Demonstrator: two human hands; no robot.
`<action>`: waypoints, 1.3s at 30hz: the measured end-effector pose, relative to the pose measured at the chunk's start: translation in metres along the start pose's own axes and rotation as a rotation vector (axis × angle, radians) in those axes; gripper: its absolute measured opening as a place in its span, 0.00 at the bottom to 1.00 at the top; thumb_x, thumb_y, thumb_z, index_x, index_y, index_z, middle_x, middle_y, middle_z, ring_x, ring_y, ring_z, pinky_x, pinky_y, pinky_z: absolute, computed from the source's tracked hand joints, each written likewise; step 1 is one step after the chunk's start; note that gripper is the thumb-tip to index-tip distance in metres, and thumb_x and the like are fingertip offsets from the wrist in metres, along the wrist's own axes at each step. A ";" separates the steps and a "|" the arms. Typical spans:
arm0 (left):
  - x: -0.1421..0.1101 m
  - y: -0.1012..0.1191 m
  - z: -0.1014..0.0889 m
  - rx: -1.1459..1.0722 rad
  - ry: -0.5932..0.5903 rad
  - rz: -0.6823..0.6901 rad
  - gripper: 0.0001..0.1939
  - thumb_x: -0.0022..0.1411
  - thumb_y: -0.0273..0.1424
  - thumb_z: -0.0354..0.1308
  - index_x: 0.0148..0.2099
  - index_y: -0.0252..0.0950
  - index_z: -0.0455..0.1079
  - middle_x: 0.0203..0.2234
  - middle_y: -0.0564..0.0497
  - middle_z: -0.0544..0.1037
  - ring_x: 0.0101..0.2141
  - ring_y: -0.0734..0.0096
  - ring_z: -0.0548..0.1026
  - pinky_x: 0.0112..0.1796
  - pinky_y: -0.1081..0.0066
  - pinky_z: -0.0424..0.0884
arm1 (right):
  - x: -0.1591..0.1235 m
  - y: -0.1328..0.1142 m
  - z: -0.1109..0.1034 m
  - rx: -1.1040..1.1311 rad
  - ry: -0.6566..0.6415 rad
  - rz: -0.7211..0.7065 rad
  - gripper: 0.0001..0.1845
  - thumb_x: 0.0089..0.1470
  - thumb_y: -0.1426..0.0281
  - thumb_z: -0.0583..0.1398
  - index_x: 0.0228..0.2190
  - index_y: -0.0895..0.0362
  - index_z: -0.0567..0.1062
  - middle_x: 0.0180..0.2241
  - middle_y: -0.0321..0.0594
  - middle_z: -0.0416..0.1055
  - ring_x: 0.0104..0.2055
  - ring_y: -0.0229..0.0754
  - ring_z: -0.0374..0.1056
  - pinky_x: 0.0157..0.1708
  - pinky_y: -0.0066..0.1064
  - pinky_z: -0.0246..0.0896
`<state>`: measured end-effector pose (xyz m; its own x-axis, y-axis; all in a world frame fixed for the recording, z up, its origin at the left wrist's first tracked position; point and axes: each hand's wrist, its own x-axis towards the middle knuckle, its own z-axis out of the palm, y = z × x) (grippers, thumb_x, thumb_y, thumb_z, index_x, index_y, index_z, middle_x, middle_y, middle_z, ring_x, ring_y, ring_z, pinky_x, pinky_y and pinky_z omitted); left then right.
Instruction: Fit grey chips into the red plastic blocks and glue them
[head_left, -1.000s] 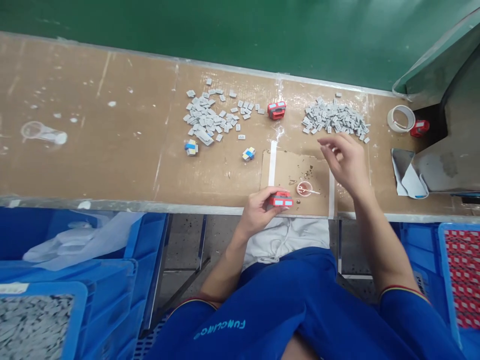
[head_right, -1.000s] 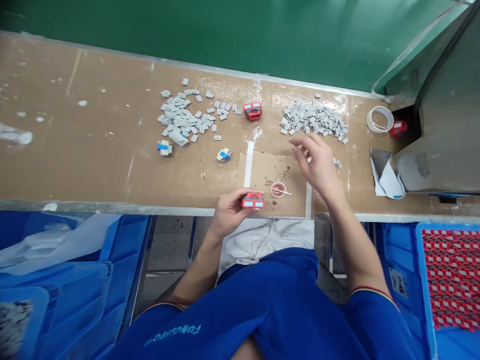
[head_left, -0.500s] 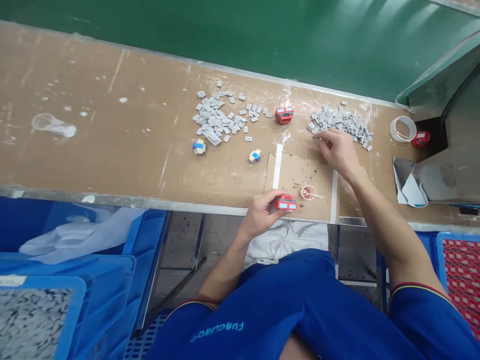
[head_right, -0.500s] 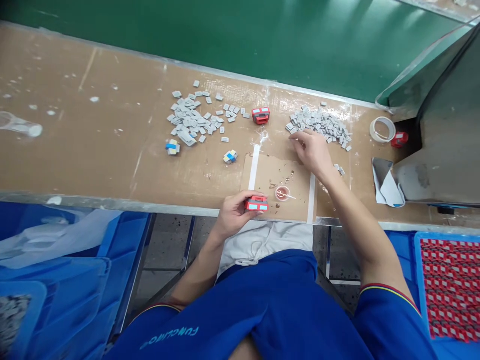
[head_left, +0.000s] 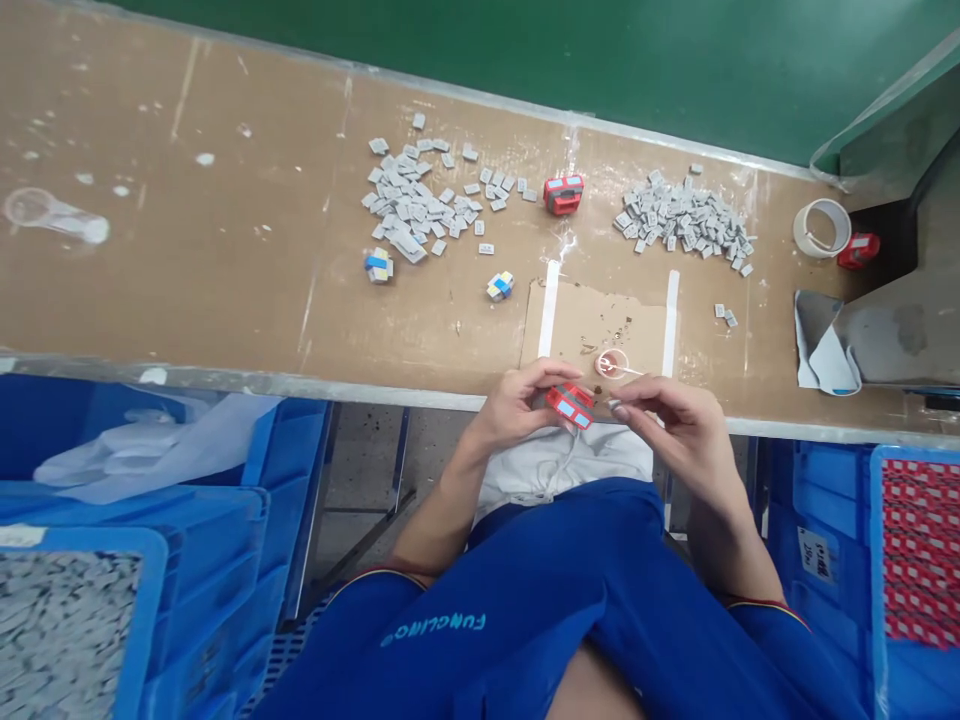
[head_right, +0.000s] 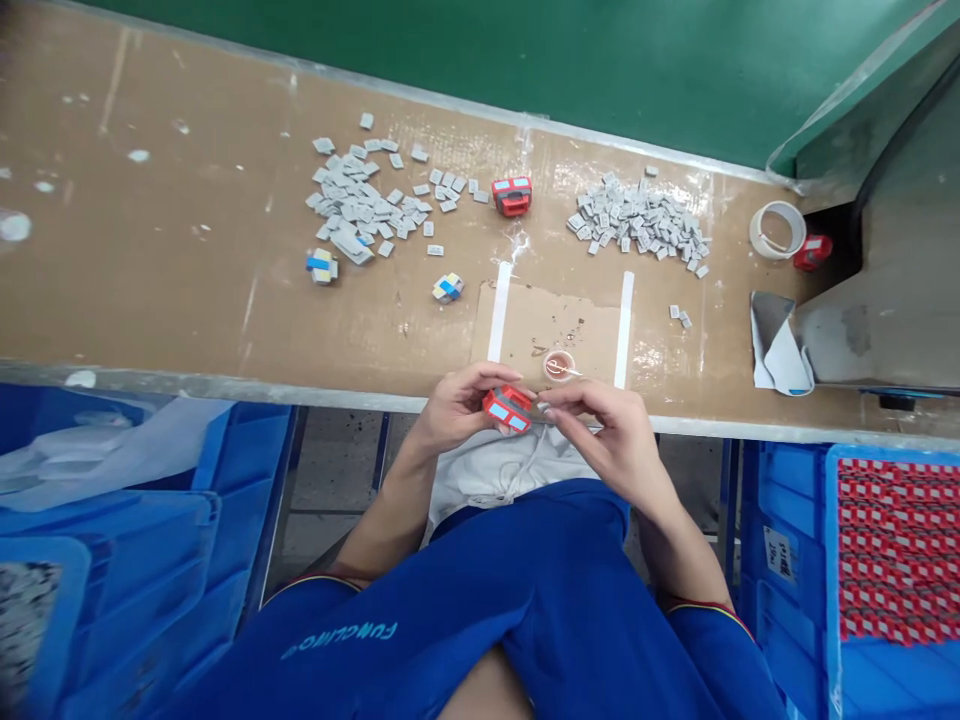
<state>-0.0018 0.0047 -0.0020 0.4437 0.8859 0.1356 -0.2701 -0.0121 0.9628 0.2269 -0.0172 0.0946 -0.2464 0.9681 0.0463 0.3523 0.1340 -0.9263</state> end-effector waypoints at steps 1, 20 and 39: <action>0.000 -0.001 0.000 0.008 0.004 -0.012 0.24 0.59 0.37 0.76 0.56 0.37 0.77 0.42 0.45 0.87 0.38 0.67 0.87 0.39 0.74 0.81 | -0.002 -0.001 0.004 0.009 -0.015 -0.011 0.05 0.63 0.73 0.67 0.41 0.53 0.83 0.39 0.39 0.83 0.39 0.39 0.80 0.38 0.29 0.76; -0.002 0.001 0.001 0.160 0.028 -0.008 0.20 0.60 0.40 0.75 0.52 0.36 0.82 0.42 0.44 0.88 0.40 0.65 0.86 0.42 0.71 0.82 | 0.000 -0.002 0.026 -0.277 -0.001 -0.062 0.07 0.66 0.76 0.63 0.35 0.56 0.79 0.34 0.38 0.76 0.35 0.39 0.72 0.35 0.30 0.67; 0.001 0.005 -0.003 0.285 -0.034 0.109 0.21 0.62 0.40 0.73 0.54 0.37 0.82 0.41 0.43 0.89 0.40 0.65 0.88 0.44 0.73 0.82 | -0.016 0.010 0.043 -0.137 0.120 -0.021 0.07 0.67 0.74 0.61 0.41 0.55 0.80 0.32 0.37 0.73 0.30 0.36 0.70 0.31 0.28 0.68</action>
<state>-0.0051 0.0073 0.0025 0.4545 0.8563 0.2452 -0.0694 -0.2405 0.9682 0.1953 -0.0401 0.0682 -0.1483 0.9819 0.1175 0.4702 0.1746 -0.8651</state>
